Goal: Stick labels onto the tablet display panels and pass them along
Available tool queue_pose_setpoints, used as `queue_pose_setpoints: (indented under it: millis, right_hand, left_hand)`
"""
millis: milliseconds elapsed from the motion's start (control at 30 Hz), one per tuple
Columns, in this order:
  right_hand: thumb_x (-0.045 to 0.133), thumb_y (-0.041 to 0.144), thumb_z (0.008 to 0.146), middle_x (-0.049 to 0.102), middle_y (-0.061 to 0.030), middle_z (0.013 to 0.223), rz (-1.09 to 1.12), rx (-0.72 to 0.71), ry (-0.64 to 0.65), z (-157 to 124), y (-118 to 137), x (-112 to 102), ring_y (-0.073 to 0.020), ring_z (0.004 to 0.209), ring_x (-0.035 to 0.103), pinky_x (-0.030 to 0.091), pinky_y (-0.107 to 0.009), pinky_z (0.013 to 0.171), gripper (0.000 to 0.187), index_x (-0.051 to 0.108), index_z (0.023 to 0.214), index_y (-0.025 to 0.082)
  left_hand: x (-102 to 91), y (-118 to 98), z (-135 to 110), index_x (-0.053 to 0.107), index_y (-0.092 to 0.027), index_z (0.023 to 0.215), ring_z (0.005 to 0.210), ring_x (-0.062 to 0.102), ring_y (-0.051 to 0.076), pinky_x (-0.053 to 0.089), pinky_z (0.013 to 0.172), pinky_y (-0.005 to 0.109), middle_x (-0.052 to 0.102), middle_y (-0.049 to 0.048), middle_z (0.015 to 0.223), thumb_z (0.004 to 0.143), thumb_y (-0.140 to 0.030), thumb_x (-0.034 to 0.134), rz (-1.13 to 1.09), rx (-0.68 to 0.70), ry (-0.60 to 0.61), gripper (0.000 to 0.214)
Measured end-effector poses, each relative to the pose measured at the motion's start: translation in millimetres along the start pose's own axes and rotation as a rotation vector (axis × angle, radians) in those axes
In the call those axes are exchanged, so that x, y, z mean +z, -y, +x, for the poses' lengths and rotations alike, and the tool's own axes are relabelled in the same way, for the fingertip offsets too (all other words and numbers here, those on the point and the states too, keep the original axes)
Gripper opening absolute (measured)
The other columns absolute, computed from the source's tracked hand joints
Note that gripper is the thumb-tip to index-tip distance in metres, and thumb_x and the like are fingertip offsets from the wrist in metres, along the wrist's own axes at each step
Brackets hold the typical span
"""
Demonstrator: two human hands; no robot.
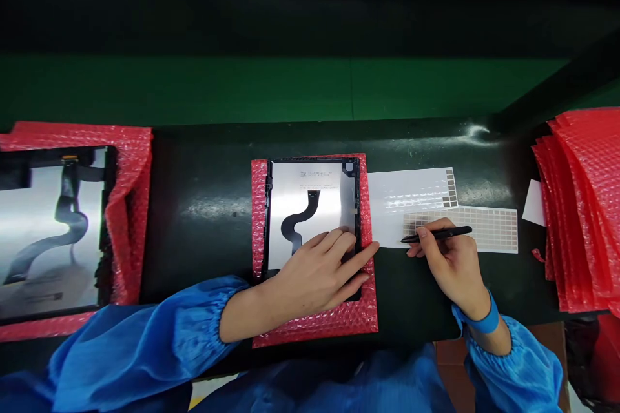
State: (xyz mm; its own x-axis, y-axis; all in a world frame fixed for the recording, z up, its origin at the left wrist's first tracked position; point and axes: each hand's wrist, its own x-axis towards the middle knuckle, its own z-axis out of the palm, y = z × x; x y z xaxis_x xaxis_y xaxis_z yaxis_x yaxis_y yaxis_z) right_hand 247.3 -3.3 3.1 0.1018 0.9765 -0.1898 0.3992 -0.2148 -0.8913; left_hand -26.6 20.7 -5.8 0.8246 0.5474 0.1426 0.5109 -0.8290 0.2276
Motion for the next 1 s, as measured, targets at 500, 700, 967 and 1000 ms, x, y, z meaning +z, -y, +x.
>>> queue_pose_setpoints:
  millis: [500,700,967,1000]
  right_hand:
    - [0.074,0.054,0.104,0.08,-0.0044,0.073,0.095,0.097,0.037,2.1,-8.8,-3.4,-0.0214,0.068,0.082,0.069,-0.029,0.066,0.033,0.069,0.097,0.022]
    - [0.077,0.061,0.099,0.081,-0.0073,0.072,0.221,0.191,0.065,10.0,-3.9,-3.9,-0.0222,0.062,0.081,0.069,-0.029,0.062,0.041,0.067,0.094,0.021]
    - [0.083,0.062,0.092,0.08,-0.0079,0.068,0.344,0.236,0.106,17.1,2.5,-10.6,-0.023,0.057,0.08,0.067,-0.03,0.061,0.045,0.07,0.089,0.02]
    - [0.084,0.062,0.091,0.08,-0.0075,0.067,0.354,0.233,0.101,19.2,5.3,-9.0,-0.0232,0.056,0.079,0.068,-0.031,0.06,0.045,0.069,0.089,0.02]
  left_hand:
    - [2.0,-0.7,1.2,0.062,-0.012,0.145,0.096,0.067,0.03,0.058,0.076,0.041,0.069,0.0151,0.109,0.111,-0.04,0.049,-0.022,-0.011,0.009,0.046]
    - [-7.3,0.6,-0.8,0.061,-0.011,0.144,0.101,0.069,0.031,0.062,0.078,0.042,0.069,0.0146,0.108,0.111,-0.042,0.052,-0.083,-0.009,-0.007,0.047]
    - [-30.8,41.6,-50.3,0.061,-0.013,0.135,0.087,0.07,0.024,0.061,0.075,0.037,0.072,0.0088,0.101,0.108,-0.02,0.057,0.02,-0.396,-0.347,0.029]
    - [-29.1,47.3,-56.6,0.061,-0.012,0.136,0.087,0.07,0.025,0.061,0.074,0.037,0.072,0.0094,0.101,0.108,-0.022,0.058,0.061,-0.482,-0.346,0.03]
